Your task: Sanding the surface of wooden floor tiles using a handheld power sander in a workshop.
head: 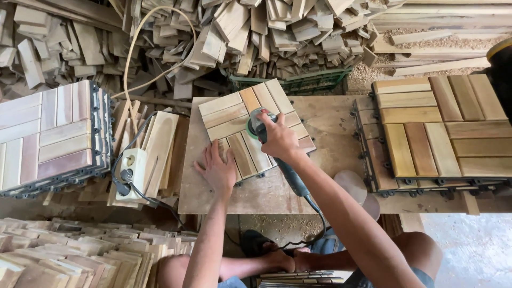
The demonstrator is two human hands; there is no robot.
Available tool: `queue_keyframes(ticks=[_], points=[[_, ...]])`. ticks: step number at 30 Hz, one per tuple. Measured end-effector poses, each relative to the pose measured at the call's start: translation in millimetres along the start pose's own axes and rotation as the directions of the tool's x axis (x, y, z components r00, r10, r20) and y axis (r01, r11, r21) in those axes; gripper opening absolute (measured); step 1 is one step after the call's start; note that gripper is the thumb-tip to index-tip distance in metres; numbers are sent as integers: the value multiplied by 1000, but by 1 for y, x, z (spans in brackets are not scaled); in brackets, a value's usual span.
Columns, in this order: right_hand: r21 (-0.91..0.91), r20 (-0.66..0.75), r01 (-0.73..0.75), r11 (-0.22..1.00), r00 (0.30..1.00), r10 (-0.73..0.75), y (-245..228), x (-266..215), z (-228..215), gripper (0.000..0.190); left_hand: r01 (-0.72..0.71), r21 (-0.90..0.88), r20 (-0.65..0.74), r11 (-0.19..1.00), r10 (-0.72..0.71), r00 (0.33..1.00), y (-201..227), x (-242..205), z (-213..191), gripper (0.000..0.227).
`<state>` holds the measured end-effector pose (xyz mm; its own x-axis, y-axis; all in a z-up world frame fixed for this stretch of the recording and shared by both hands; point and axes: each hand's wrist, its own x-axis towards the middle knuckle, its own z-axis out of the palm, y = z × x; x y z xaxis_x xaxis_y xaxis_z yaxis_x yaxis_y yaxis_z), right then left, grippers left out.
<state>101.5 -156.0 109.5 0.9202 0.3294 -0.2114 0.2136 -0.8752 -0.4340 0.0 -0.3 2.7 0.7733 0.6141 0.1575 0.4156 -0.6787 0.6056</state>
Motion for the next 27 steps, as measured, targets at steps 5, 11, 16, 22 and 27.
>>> queue_keyframes(ticks=[5, 11, 16, 22, 27], points=[[-17, -18, -19, 1000, 1000, 18, 14, 0, -8, 77, 18, 7, -10, 1000, -18, 1000, -3, 0, 5, 56], [-51, -72, -89, 995, 994, 85, 59, 21, -6, 76, 26, -41, 7, 999, -26, 1000, -5, 2, 7, 57], [-61, -101, -136, 989, 986, 130, 81, 23, -23, 84, 18, -50, -3, 999, -18, 1000, -7, 4, 10, 57], [-23, -145, -198, 980, 971, 193, 92, 14, -40, 84, 8, -54, -12, 998, -9, 1000, -2, 1, 4, 57], [-37, -137, -185, 982, 974, 178, 84, 11, -33, 91, 22, -39, 26, 999, -21, 999, 1, 0, -1, 58]])
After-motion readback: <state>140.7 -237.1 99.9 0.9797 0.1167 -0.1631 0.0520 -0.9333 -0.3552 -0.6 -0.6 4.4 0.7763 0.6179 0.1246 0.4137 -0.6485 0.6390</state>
